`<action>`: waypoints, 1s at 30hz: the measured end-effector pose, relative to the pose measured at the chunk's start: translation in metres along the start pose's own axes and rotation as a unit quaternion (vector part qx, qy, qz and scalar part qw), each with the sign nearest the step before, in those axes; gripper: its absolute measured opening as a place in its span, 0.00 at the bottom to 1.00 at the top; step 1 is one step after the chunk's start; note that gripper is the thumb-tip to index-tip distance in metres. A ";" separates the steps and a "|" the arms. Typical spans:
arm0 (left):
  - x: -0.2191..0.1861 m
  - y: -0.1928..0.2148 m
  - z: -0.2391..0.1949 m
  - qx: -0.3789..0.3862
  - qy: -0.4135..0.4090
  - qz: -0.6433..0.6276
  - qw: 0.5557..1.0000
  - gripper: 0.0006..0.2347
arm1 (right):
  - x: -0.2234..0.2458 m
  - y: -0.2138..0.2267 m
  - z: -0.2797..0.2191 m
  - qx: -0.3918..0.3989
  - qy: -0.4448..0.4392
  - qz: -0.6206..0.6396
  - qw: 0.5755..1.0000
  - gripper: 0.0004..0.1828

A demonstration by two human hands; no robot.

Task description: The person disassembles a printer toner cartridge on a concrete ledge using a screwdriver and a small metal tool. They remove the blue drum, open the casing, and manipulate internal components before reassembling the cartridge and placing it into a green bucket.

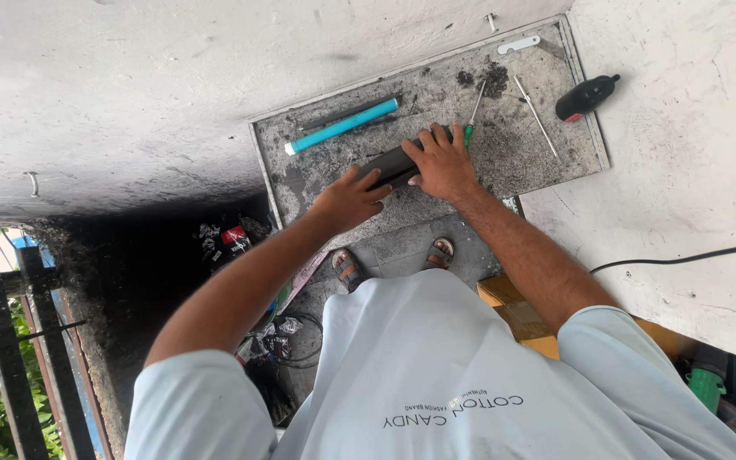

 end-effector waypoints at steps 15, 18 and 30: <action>-0.007 -0.068 -0.027 -0.203 0.445 -0.393 0.779 0.34 | -0.062 -0.003 0.043 0.006 -0.123 0.281 0.952 0.25; -0.005 -0.072 -0.034 -0.227 0.458 -0.420 0.750 0.32 | -0.066 -0.010 0.078 -0.028 -0.127 0.309 0.942 0.19; 0.008 -0.064 -0.024 -0.257 0.472 -0.455 0.710 0.30 | -0.190 -0.069 0.026 -0.152 -0.335 0.088 0.926 0.17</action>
Point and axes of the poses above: each hand's wrist, its own z-axis towards the middle knuckle, its own y-axis out of the back of the hand, x = y × z, the point moved 2 cm from there along z, towards the middle knuckle, and after that the axes turned 5 degrees about -x, right-handed, at the moved point
